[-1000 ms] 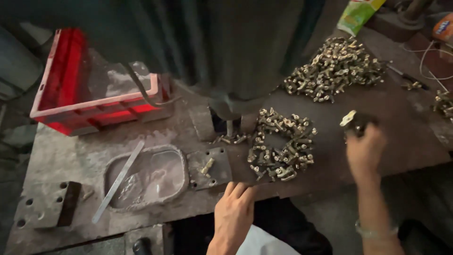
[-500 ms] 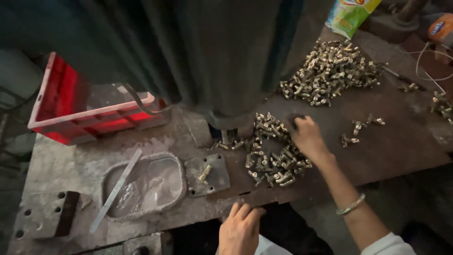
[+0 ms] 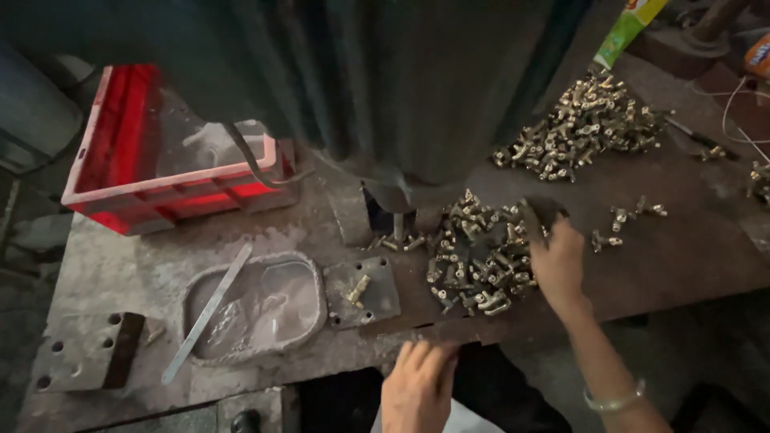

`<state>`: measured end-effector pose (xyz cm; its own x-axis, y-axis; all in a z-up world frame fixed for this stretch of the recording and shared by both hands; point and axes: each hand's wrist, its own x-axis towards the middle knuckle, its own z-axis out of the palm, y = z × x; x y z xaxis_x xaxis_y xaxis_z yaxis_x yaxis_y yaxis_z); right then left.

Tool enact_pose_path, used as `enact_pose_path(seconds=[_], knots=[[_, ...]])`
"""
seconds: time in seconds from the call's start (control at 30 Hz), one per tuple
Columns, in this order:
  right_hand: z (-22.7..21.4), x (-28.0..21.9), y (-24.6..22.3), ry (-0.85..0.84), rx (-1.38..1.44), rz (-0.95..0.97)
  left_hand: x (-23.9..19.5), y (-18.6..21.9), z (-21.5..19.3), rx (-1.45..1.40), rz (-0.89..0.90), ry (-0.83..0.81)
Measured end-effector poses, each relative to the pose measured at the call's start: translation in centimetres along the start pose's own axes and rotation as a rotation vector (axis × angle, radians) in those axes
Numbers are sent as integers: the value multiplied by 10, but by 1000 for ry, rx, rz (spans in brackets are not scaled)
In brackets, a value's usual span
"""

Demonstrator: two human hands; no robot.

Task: The person picks small brass fittings one at a time from a pile on the workbench, holds each against a running bench grinder to grind or smooth it, then places the finished piece aside. They repeat this cycle continuously, and at one point another person pours water into a red plastic tub beside the bench.

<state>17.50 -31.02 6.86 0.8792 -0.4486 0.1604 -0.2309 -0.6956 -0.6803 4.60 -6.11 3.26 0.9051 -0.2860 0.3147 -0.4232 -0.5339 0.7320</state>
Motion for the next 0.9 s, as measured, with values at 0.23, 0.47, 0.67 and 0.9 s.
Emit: enact_pose_path(seconds=[0.23,0.47,0.67,0.9], knots=[[67,-124,41,-522,880,78,38,39,-34,-89,-51,292],[36,-148,-17,-687,1154,790,2,-28,-12,-543,-559,192],[23,-130,-4,-574,1269,691,48,48,-99,-380,-213,302],[17,-122,-12,-546,1192,799,42,-43,-67,580,434,170]])
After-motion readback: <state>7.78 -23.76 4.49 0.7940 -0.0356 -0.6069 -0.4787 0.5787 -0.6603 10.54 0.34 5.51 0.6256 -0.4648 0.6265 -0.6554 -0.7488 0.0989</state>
